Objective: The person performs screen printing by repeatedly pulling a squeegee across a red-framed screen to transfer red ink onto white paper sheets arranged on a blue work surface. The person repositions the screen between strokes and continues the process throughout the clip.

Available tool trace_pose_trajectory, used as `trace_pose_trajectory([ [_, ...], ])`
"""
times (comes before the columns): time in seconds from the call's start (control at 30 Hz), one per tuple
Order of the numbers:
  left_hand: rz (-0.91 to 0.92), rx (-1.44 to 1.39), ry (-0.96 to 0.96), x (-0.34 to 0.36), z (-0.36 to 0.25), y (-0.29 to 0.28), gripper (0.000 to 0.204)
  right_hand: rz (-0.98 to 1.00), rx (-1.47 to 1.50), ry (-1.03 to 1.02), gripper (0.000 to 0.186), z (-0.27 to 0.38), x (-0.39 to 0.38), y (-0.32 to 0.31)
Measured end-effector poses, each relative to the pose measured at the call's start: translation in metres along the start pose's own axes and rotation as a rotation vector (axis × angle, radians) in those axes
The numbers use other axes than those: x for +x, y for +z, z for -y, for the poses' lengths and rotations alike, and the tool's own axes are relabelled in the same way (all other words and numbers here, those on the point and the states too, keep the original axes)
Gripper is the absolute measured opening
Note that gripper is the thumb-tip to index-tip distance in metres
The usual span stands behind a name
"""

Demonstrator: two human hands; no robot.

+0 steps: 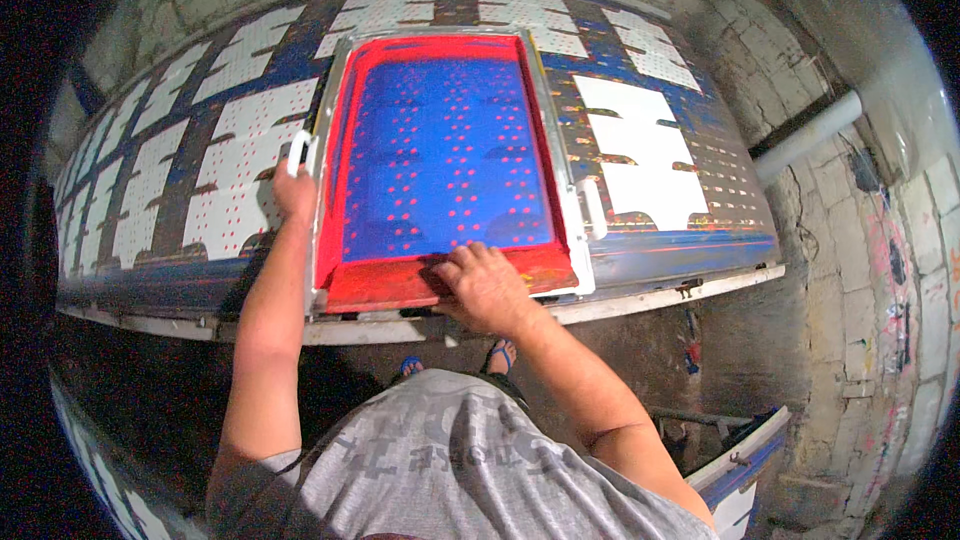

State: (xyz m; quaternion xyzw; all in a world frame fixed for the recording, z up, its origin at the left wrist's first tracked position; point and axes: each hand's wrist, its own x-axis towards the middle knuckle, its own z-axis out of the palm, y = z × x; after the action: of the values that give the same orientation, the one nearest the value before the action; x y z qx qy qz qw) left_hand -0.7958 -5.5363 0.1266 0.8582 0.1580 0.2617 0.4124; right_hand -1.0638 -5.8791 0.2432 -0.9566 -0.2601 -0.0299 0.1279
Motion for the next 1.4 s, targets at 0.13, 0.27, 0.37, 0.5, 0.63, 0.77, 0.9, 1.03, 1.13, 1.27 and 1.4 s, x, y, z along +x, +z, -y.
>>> trace_pose_trajectory([
  [0.13,0.022,0.055,0.070,0.007,0.010,-0.001,0.029,0.007,0.057,-0.047,0.065,-0.011,-0.008,0.000],
  [0.27,0.012,0.195,0.049,0.011,0.012,-0.005,0.029,-0.043,0.278,-0.223,0.060,-0.039,-0.027,-0.011],
  [0.37,0.022,0.216,0.020,0.012,0.011,-0.006,0.024,-0.165,0.453,-0.143,0.050,-0.079,-0.051,-0.029],
  [0.5,-0.041,0.266,0.068,0.015,0.019,-0.005,0.021,-0.575,0.207,0.267,0.047,-0.142,-0.078,-0.048],
  [0.63,-0.033,0.245,0.063,0.020,0.028,-0.004,0.020,-0.619,0.486,0.613,0.057,-0.193,-0.087,-0.044],
  [0.77,-0.026,0.179,0.032,0.020,0.029,-0.003,0.018,-0.474,1.197,0.850,0.052,-0.204,-0.086,-0.037],
  [0.9,0.011,0.167,0.028,0.019,0.034,-0.004,0.017,-0.506,1.275,0.879,0.050,-0.198,-0.073,-0.042],
  [1.03,0.006,0.168,0.077,0.021,0.043,-0.005,0.015,-0.534,1.320,0.896,0.046,-0.192,-0.061,-0.059],
  [1.13,-0.002,0.088,0.067,0.023,0.051,-0.003,0.016,-0.554,1.305,0.836,0.044,-0.189,-0.064,-0.075],
  [1.27,0.074,-0.016,-0.014,0.034,0.055,-0.007,0.017,-0.610,1.288,0.685,0.042,-0.189,-0.069,-0.091],
  [1.4,0.139,-0.028,-0.097,0.040,0.037,-0.006,0.018,-0.573,1.075,0.709,0.043,-0.207,-0.076,-0.107],
])
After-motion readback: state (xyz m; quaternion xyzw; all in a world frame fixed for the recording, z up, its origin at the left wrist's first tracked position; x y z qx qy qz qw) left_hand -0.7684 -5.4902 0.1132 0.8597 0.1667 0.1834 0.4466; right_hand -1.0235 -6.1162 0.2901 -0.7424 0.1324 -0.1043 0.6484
